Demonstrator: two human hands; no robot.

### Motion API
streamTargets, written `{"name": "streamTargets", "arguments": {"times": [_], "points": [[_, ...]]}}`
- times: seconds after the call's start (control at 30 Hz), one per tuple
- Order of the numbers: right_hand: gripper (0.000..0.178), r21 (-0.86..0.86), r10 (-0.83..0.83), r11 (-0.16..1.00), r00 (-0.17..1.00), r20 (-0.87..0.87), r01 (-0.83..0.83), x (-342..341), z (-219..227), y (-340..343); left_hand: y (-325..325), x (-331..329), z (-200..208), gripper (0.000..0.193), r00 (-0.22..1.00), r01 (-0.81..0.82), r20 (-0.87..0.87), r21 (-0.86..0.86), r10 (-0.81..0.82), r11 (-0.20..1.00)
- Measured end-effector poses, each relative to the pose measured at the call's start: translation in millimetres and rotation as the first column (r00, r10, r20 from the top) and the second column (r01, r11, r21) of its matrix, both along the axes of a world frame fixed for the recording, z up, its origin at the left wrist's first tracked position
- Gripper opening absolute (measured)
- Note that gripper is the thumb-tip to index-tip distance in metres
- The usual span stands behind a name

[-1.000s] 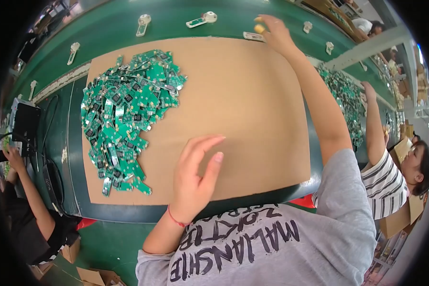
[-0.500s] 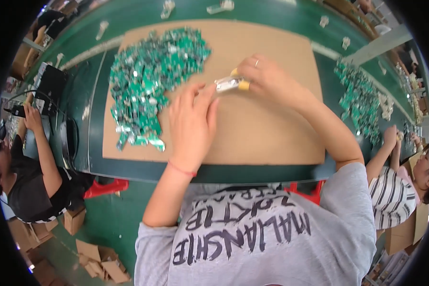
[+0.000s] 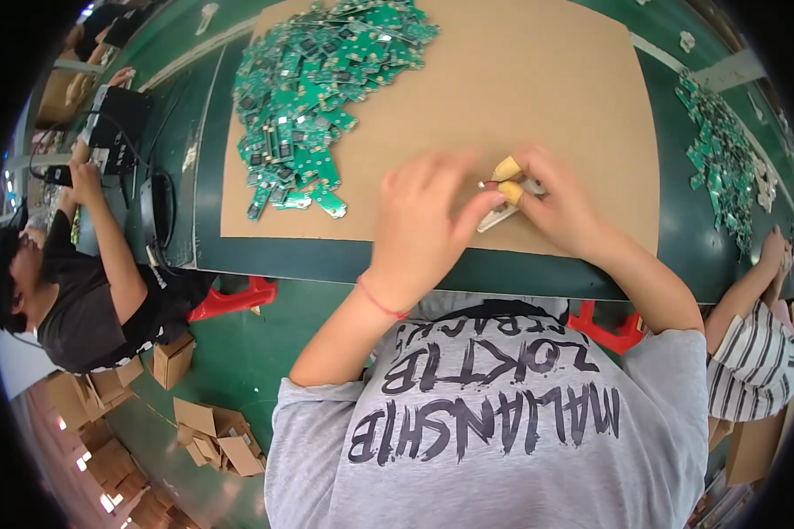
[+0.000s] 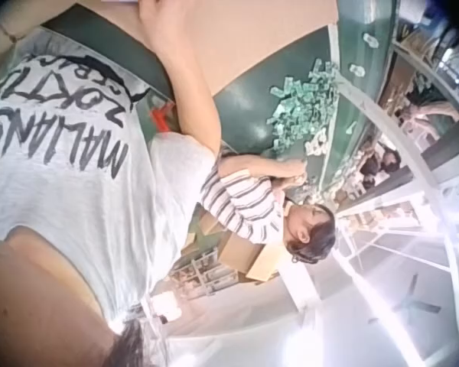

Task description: The person assembles electronic components by hand, fitting printed circuit boards and small motors into plastic housings.

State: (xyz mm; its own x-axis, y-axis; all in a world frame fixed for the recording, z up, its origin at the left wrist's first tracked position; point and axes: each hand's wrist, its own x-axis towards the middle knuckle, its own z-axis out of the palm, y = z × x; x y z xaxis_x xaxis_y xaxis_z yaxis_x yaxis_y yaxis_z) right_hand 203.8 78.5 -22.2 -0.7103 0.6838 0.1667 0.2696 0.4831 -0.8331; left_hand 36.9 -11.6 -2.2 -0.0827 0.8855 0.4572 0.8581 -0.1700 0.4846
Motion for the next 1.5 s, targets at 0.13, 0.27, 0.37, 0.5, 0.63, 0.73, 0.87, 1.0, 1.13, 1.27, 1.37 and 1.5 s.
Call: {"name": "streamTargets", "arguments": {"times": [0.13,0.27,0.37,0.5,0.63,0.73,0.87,1.0,1.13,1.27,1.37,1.5], "points": [[0.014,0.115,0.042,0.993,0.999,-0.021,-0.039,5.0,-9.3,0.4,-8.1,-52.5,7.4,0.041,0.9,-0.435,-0.028,-0.069,0.434,0.898],[0.011,0.246,0.156,0.958,0.988,-0.005,-0.15,2.2,-5.0,4.4,-9.9,-85.2,-6.9,0.033,0.811,-0.541,-0.323,-0.094,0.488,0.836],[0.016,0.428,0.155,0.886,0.984,0.086,-0.177,5.9,1.9,1.8,-1.5,-78.9,-8.3,0.027,0.927,-0.366,-0.01,-0.24,0.374,0.899],[0.009,0.161,0.119,0.979,0.991,0.058,-0.127,9.8,17.2,-2.4,4.6,-54.3,0.9,0.015,0.923,-0.22,0.278,-0.188,0.266,0.957],[0.01,-0.236,0.068,0.969,0.998,-0.01,-0.069,7.5,35.1,-3.4,13.4,-17.8,4.0,0.012,0.802,-0.001,0.592,-0.122,0.073,0.993],[0.012,-0.382,0.012,0.924,0.999,-0.051,-0.031,11.0,50.3,-9.2,12.3,8.5,17.3,0.012,0.767,0.083,0.641,-0.104,0.003,0.991],[0.012,-0.554,-0.108,0.832,0.986,-0.128,0.019,11.0,65.0,-21.0,12.9,26.0,24.3,0.015,0.848,0.071,0.517,0.104,-0.114,0.992],[0.012,-0.706,-0.185,0.707,0.953,-0.242,-0.042,12.6,62.9,-27.4,14.2,31.8,23.0,0.017,0.845,0.083,0.5,0.229,-0.191,0.97],[0.019,-0.805,-0.188,0.549,0.905,-0.38,-0.224,12.9,55.4,-28.3,14.7,34.3,18.3,0.02,0.829,0.07,0.512,0.307,-0.226,0.949],[0.024,-0.876,-0.232,0.343,0.873,-0.428,-0.339,12.5,54.3,-26.8,16.1,31.7,15.3,0.022,0.859,0.083,0.45,0.351,-0.246,0.933],[0.032,-0.856,-0.271,0.173,0.811,-0.518,-0.488,15.8,47.0,-27.2,15.8,28.3,14.5,0.024,0.881,0.127,0.378,0.387,-0.283,0.913],[0.035,-0.781,-0.305,-0.085,0.763,-0.57,-0.618,14.1,48.3,-30.2,17.7,28.9,6.5,0.025,0.817,0.166,0.404,0.519,-0.412,0.839]]}}
